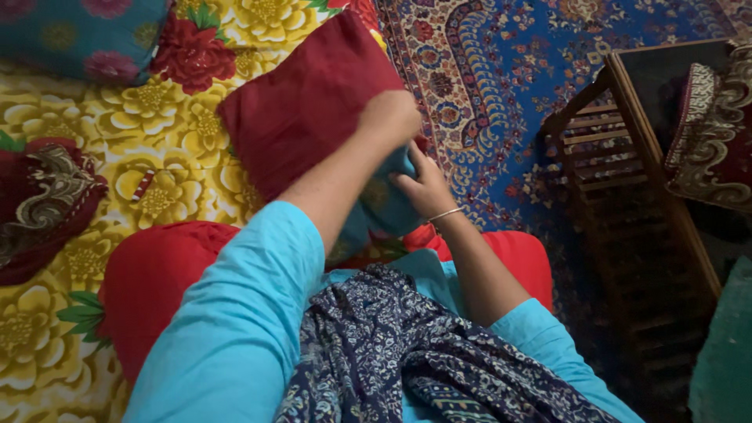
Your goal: The person inserts a blue floral pillow insert into a red decorative pillowcase, smooths the fabric, and then uses a needle and thread to hand-sew the pillowcase opening closed.
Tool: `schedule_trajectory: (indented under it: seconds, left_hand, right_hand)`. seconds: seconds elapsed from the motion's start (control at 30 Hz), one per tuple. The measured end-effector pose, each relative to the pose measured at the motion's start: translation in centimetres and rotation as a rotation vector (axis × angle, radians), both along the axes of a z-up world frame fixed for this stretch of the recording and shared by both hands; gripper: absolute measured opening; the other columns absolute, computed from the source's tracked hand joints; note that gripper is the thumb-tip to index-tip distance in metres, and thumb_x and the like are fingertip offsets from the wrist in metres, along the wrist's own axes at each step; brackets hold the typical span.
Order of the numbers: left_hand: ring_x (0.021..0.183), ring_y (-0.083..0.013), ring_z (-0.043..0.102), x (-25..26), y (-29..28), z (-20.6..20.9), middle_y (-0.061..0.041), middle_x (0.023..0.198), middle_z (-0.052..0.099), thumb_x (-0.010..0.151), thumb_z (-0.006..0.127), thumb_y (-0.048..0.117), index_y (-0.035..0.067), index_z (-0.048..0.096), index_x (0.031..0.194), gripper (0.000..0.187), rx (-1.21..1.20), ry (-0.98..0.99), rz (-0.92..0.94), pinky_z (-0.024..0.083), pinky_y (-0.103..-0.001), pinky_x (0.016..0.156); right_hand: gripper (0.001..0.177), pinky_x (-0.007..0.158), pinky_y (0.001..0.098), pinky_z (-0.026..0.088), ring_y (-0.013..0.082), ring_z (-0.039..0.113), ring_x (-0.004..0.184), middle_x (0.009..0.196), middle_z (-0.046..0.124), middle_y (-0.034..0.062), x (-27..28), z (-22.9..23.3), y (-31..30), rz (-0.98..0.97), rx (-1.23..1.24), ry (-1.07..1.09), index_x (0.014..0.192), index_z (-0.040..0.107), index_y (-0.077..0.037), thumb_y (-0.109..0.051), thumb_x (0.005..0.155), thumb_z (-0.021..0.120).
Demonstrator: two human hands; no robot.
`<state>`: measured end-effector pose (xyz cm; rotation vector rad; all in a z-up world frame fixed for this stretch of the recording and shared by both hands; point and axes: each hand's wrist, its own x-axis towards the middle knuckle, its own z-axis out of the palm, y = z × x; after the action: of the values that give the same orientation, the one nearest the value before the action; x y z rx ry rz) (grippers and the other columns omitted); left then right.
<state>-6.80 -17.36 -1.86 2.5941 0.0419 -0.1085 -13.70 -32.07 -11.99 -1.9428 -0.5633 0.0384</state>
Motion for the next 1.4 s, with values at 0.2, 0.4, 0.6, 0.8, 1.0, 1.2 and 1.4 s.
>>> schedule_trajectory:
  seconds: [0.2,0.4,0.6,0.8,1.0,1.2,1.4]
  left_hand:
    - [0.093,-0.0398,0.073,-6.8,-4.9,-0.5,-0.023,0.102,0.073,0.081,0.062,0.020,0.006,0.079,0.095,0.027,0.127,0.011,-0.305,0.058,-0.052,0.081]
    - [0.088,-0.0386,0.074,-7.8,-2.9,-1.4,-0.019,0.093,0.075,0.084,0.064,0.020,0.009,0.078,0.090,0.019,0.136,-0.191,-0.312,0.059,-0.053,0.075]
    - [0.094,-0.0392,0.069,-10.7,4.3,-2.5,-0.016,0.101,0.069,0.082,0.072,0.029,0.008,0.069,0.096,0.025,0.121,-0.321,-0.082,0.057,-0.055,0.074]
    - [0.106,-0.0386,0.062,-15.9,10.5,-5.1,-0.016,0.110,0.063,0.082,0.077,0.044,0.008,0.066,0.102,0.042,0.281,-0.249,0.111,0.054,-0.056,0.080]
    - [0.108,-0.0402,0.059,-17.1,14.9,-7.1,-0.016,0.110,0.062,0.082,0.077,0.045,0.007,0.071,0.093,0.040,0.191,-0.204,0.253,0.052,-0.056,0.084]
    - [0.101,-0.0388,0.069,-16.9,17.4,-8.8,-0.018,0.105,0.074,0.088,0.069,0.052,0.011,0.078,0.094,0.042,0.143,0.210,0.041,0.054,-0.052,0.088]
    - [0.098,-0.0386,0.072,-17.9,18.0,-7.4,-0.021,0.099,0.075,0.084,0.065,0.067,0.005,0.076,0.095,0.064,0.116,0.343,-0.054,0.057,-0.049,0.087]
  right_hand:
    - [0.031,0.096,0.0357,0.052,0.0250,0.067,0.114,0.124,0.071,0.0152,6.4,-13.6,-0.3,-0.069,-0.128,-0.110,0.132,0.062,-0.006,-0.014,0.102,0.061]
    - [0.029,0.086,0.0351,0.057,0.0144,0.065,0.104,0.120,0.071,0.0098,6.4,-12.1,-2.6,0.150,0.284,0.155,0.126,0.068,-0.004,-0.018,0.100,0.068]
    - [0.041,0.056,0.0319,0.054,0.0159,0.065,0.066,0.086,0.068,0.0050,3.9,-4.0,-7.5,-0.242,0.339,0.705,0.122,0.066,0.000,-0.028,0.094,0.075]
    - [0.049,0.041,0.0332,0.047,0.0164,0.057,0.050,0.085,0.069,-0.0015,2.6,-2.3,-6.1,-0.198,0.315,0.746,0.137,0.057,-0.016,-0.039,0.095,0.066]
    - [0.049,0.036,0.0354,0.045,0.0182,0.054,0.041,0.073,0.060,0.0039,2.0,-2.5,-5.9,-0.147,0.375,0.831,0.135,0.054,-0.012,-0.045,0.099,0.063]
    - [0.062,0.053,0.0307,0.050,0.0144,0.064,0.060,0.078,0.070,0.0064,3.2,-4.3,-8.1,-0.130,-0.283,0.626,0.110,0.068,0.002,-0.059,0.099,0.063]
    - [0.058,0.058,0.0360,0.052,0.0202,0.065,0.063,0.072,0.069,0.0117,1.3,0.1,-6.8,-0.113,-0.520,0.490,0.091,0.072,0.003,-0.053,0.097,0.060]
